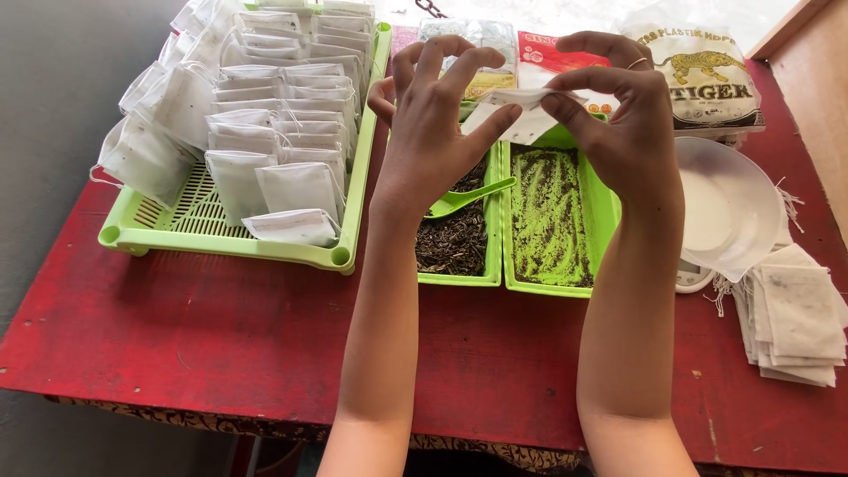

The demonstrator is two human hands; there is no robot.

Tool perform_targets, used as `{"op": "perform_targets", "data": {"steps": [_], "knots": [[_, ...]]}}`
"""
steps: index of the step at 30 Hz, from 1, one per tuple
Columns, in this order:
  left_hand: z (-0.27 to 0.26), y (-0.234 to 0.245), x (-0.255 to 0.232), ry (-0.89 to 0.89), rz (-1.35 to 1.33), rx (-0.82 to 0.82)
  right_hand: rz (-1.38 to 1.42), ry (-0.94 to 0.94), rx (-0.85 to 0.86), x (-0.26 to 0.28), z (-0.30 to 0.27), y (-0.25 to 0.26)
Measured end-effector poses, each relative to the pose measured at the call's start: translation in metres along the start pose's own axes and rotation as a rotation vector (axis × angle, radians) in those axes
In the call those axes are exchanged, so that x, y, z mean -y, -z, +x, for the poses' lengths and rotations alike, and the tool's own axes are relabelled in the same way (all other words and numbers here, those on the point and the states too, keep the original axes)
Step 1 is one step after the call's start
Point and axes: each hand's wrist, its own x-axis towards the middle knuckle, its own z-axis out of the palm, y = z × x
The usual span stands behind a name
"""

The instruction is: Filling small filter bags with loose tea leaves using a spoon.

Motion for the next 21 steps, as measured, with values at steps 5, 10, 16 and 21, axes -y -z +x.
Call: {"op": "perform_targets", "data": {"steps": [5, 10, 16, 21], "knots": [[0.001, 0.001, -0.004, -0.044, 0.018, -0.013, 0.006, 0.004, 0.043, 0.004, 0.000, 0.002], [0.002, 0.003, -0.011, -0.049, 0.048, -0.034, -0.021, -0.020, 0.128, 0.014, 0.001, 0.002], [0.001, 0.000, -0.009, -0.029, 0.074, -0.018, -0.110, 0.022, -0.022, -0.001, -0.001, -0.005], [0.000, -0.001, -0.008, 0.004, 0.074, 0.032, -0.107, 0.036, 0.005, -0.003, 0.000, -0.004]]}}
